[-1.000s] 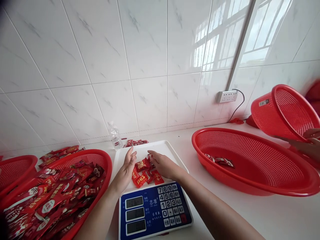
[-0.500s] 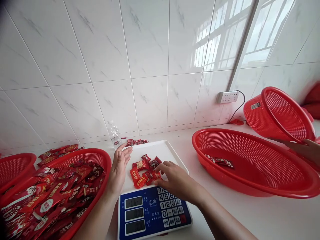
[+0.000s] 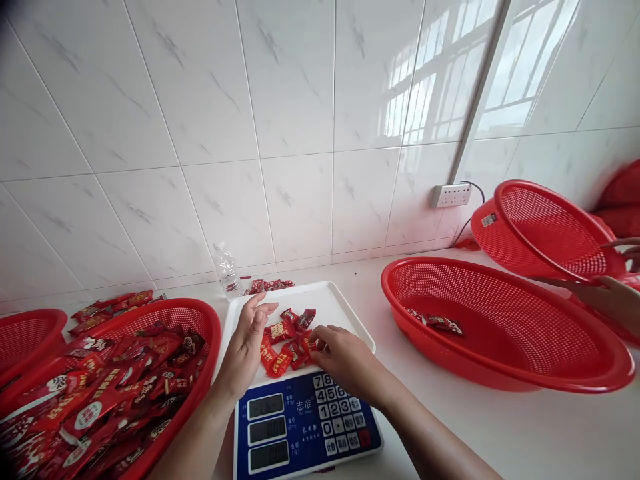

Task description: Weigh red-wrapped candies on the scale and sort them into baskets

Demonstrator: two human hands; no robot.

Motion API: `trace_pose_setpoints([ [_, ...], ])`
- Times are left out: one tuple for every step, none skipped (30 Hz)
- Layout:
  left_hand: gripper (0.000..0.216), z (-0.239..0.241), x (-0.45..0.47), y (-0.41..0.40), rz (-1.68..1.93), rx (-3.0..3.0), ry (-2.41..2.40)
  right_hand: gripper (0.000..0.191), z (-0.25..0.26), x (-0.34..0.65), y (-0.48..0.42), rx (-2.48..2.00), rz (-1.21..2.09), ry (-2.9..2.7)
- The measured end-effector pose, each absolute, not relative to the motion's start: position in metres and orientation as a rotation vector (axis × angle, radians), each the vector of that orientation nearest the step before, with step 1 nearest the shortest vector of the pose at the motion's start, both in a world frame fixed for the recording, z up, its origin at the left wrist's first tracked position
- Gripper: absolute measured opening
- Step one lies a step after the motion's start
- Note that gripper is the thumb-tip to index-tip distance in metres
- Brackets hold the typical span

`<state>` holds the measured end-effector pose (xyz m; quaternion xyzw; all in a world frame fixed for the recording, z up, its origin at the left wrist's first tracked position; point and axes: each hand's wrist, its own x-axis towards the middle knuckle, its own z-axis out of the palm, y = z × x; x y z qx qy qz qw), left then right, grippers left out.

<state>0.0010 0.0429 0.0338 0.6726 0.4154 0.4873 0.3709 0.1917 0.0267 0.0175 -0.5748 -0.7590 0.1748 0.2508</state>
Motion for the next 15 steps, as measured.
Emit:
trace_pose_setpoints([
  [0.045,0.0338,0.0012,0.0426,1.243,1.741,1.069,0.017,0.0182,0.1906,0.027,-1.586,0.458,-2.062],
  [0.045,0.0337,0.0014,0.0422,1.237,1.757,1.073,0.022,0.0188,0.1893,0.0275,-1.61,0.434,-2.06],
  [0.045,0.0335,0.0017,0.0418,1.233,1.77,1.078,0.025,0.0191,0.1878,0.0284,-1.632,0.403,-2.06],
  [0.045,0.0332,0.002,0.0414,1.226,1.783,1.081,0.027,0.019,0.1862,0.0294,-1.647,0.373,-2.064],
  [0.046,0.033,0.0022,0.0411,1.219,1.792,1.083,0.027,0.0186,0.1848,0.0305,-1.656,0.346,-2.068],
  [0.046,0.0328,0.0024,0.0409,1.214,1.798,1.084,0.025,0.018,0.1837,0.0315,-1.656,0.327,-2.069],
  [0.046,0.0327,0.0024,0.0409,1.208,1.802,1.085,0.023,0.0174,0.183,0.0324,-1.651,0.317,-2.067],
  [0.046,0.0326,0.0024,0.0411,1.201,1.806,1.085,0.02,0.0169,0.1828,0.0329,-1.642,0.319,-2.065],
  [0.045,0.0326,0.0022,0.0415,1.191,1.811,1.082,0.018,0.0167,0.1832,0.0329,-1.628,0.332,-2.06],
  [0.043,0.0326,0.002,0.042,1.18,1.816,1.074,0.016,0.017,0.184,0.0324,-1.611,0.355,-2.049],
  [0.042,0.0328,0.0018,0.0425,1.167,1.825,1.065,0.015,0.0178,0.185,0.0313,-1.589,0.387,-2.034],
  [0.039,0.0331,0.0018,0.0427,1.157,1.838,1.057,0.014,0.0191,0.1861,0.0297,-1.56,0.428,-2.014],
  [0.036,0.0335,0.0019,0.0426,1.148,1.855,1.054,0.014,0.0207,0.1869,0.0277,-1.525,0.478,-1.984],
  [0.034,0.0342,0.0023,0.0421,1.139,1.873,1.056,0.014,0.0224,0.1874,0.0255,-1.477,0.535,-1.951],
  [0.031,0.035,0.0029,0.0411,1.127,1.891,1.059,0.013,0.024,0.1872,0.0231,-1.418,0.594,-1.916],
])
